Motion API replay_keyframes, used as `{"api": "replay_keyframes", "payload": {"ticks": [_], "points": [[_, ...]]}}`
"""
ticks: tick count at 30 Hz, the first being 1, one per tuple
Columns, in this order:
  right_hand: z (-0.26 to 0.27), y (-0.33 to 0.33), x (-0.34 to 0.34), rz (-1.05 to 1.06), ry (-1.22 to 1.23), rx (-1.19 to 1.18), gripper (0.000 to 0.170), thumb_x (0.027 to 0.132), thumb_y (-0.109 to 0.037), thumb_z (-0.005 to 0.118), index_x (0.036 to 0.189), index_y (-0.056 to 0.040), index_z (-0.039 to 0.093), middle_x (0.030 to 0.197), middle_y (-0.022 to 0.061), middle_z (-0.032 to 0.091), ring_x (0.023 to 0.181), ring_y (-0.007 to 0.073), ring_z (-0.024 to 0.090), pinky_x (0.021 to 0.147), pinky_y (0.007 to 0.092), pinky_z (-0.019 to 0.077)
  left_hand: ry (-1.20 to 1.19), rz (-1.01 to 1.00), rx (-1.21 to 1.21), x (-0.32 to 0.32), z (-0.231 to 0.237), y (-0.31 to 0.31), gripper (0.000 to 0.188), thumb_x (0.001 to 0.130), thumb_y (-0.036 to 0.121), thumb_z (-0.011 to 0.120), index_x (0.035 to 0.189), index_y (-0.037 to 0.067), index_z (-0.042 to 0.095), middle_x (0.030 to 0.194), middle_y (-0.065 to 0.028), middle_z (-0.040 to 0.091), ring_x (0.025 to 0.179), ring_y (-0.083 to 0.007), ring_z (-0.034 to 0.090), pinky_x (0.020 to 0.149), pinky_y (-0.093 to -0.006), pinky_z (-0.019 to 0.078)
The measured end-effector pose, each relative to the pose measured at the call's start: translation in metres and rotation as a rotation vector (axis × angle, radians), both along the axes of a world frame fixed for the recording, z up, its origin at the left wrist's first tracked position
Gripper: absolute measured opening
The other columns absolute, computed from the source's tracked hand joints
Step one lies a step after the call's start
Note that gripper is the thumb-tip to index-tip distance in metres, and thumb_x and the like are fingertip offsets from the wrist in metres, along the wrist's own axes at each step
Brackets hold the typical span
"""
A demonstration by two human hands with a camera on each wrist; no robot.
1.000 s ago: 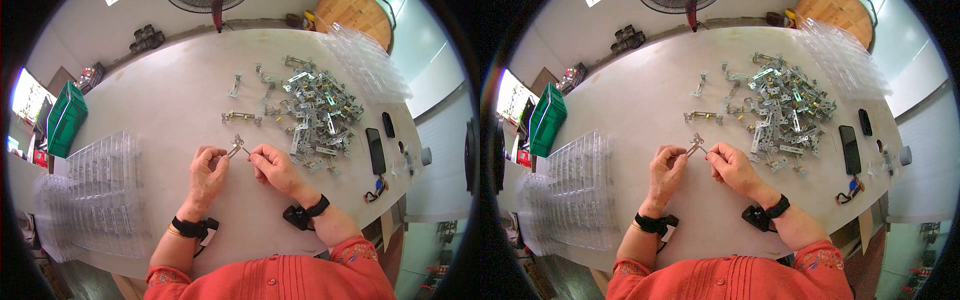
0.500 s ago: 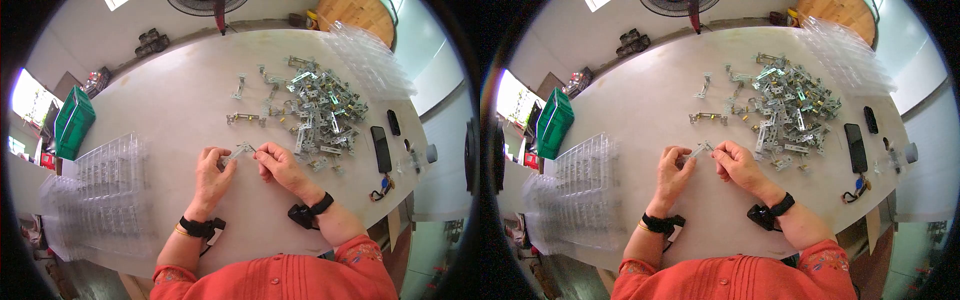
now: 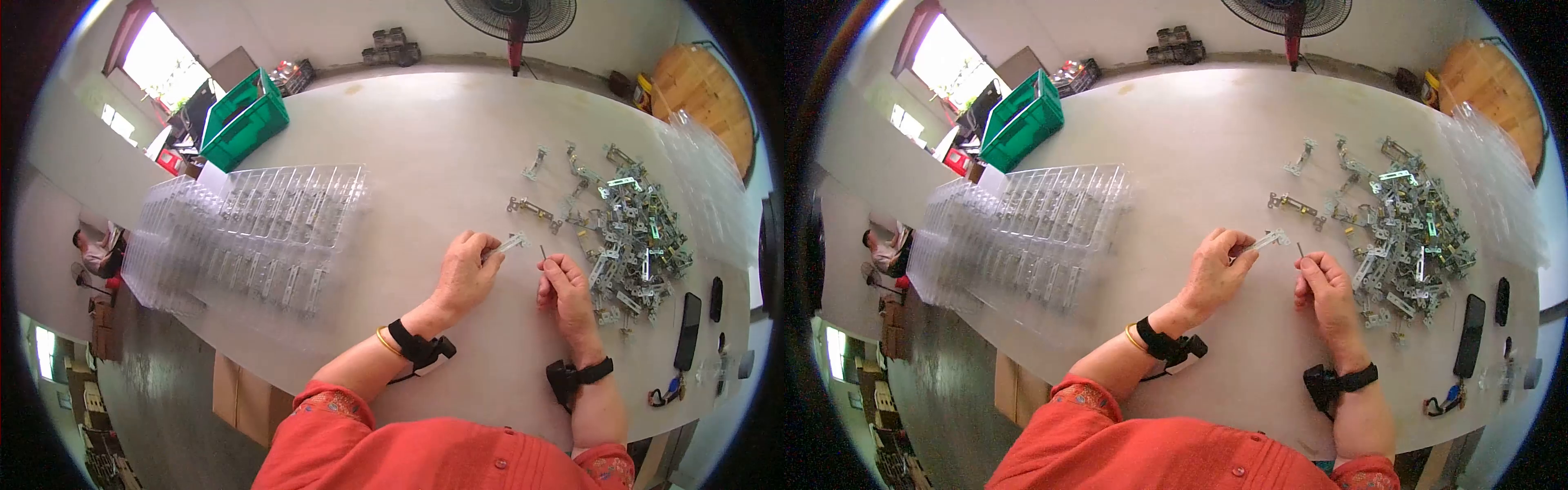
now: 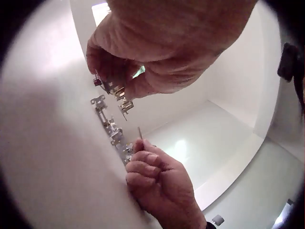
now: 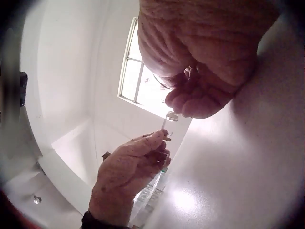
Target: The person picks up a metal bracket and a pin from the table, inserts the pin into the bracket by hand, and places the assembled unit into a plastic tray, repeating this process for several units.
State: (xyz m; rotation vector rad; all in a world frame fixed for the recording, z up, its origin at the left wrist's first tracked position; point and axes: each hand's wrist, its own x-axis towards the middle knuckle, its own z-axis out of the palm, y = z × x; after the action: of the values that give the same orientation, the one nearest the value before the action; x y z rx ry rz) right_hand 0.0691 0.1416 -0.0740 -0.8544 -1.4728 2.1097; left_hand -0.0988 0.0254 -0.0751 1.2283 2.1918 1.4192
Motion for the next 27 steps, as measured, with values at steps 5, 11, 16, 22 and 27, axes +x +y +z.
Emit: {"api": "replay_keyframes", "payload": {"ticks": [5, 11, 16, 22, 27], "points": [[0.001, 0.001, 0.001, -0.003, 0.034, -0.017, 0.019, 0.102, -0.024, 0.053, 0.099, -0.0050, 0.057, 0.067, -0.0015, 0.054, 0.056, 0.0083, 0.049, 0.053, 0.0243, 0.0434, 0.046, 0.089, 0.104, -0.006, 0.027, -0.005, 0.017, 0.086, 0.009, 0.070, 0.100, -0.001, 0.068, 0.089, -0.0101, 0.064, 0.081, -0.0167, 0.062, 0.072, -0.0293, 0.0510], [0.001, 0.003, 0.001, 0.004, 0.038, -0.030, 0.019, 0.101, -0.023, 0.054, 0.098, -0.0049, 0.057, 0.067, -0.0011, 0.055, 0.057, 0.0085, 0.051, 0.053, 0.0248, 0.0437, 0.103, 0.285, 0.110, -0.044, 0.082, -0.047, 0.016, 0.089, 0.009, 0.069, 0.101, -0.002, 0.069, 0.084, -0.0033, 0.068, 0.073, -0.0087, 0.061, 0.065, -0.0242, 0.0512], [-0.003, 0.004, 0.001, 0.000, 0.052, -0.063, 0.018, 0.101, -0.022, 0.054, 0.098, -0.0049, 0.057, 0.068, -0.0008, 0.055, 0.057, 0.0086, 0.052, 0.053, 0.0253, 0.0445, 0.144, 0.487, 0.073, -0.102, 0.108, -0.091, 0.017, 0.086, 0.011, 0.070, 0.094, -0.004, 0.069, 0.080, -0.0076, 0.070, 0.073, -0.0128, 0.065, 0.067, -0.0267, 0.0526], [-0.003, 0.007, 0.003, 0.042, 0.080, -0.038, 0.016, 0.101, -0.021, 0.054, 0.097, -0.0062, 0.058, 0.068, -0.0006, 0.056, 0.058, 0.0089, 0.053, 0.054, 0.0252, 0.0451, 0.285, 0.556, -0.155, -0.152, 0.102, -0.112, 0.020, 0.082, 0.015, 0.071, 0.092, -0.002, 0.070, 0.079, -0.0090, 0.071, 0.071, -0.0146, 0.066, 0.067, -0.0292, 0.0532], [-0.003, 0.006, 0.003, 0.035, 0.086, -0.025, 0.015, 0.101, -0.021, 0.055, 0.097, -0.0069, 0.059, 0.068, -0.0004, 0.056, 0.057, 0.0091, 0.053, 0.053, 0.0254, 0.0460, 0.323, 0.578, -0.307, -0.162, 0.088, -0.105, 0.023, 0.080, 0.020, 0.070, 0.090, -0.001, 0.071, 0.079, -0.0112, 0.071, 0.073, -0.0198, 0.068, 0.070, -0.0331, 0.0536]]}}
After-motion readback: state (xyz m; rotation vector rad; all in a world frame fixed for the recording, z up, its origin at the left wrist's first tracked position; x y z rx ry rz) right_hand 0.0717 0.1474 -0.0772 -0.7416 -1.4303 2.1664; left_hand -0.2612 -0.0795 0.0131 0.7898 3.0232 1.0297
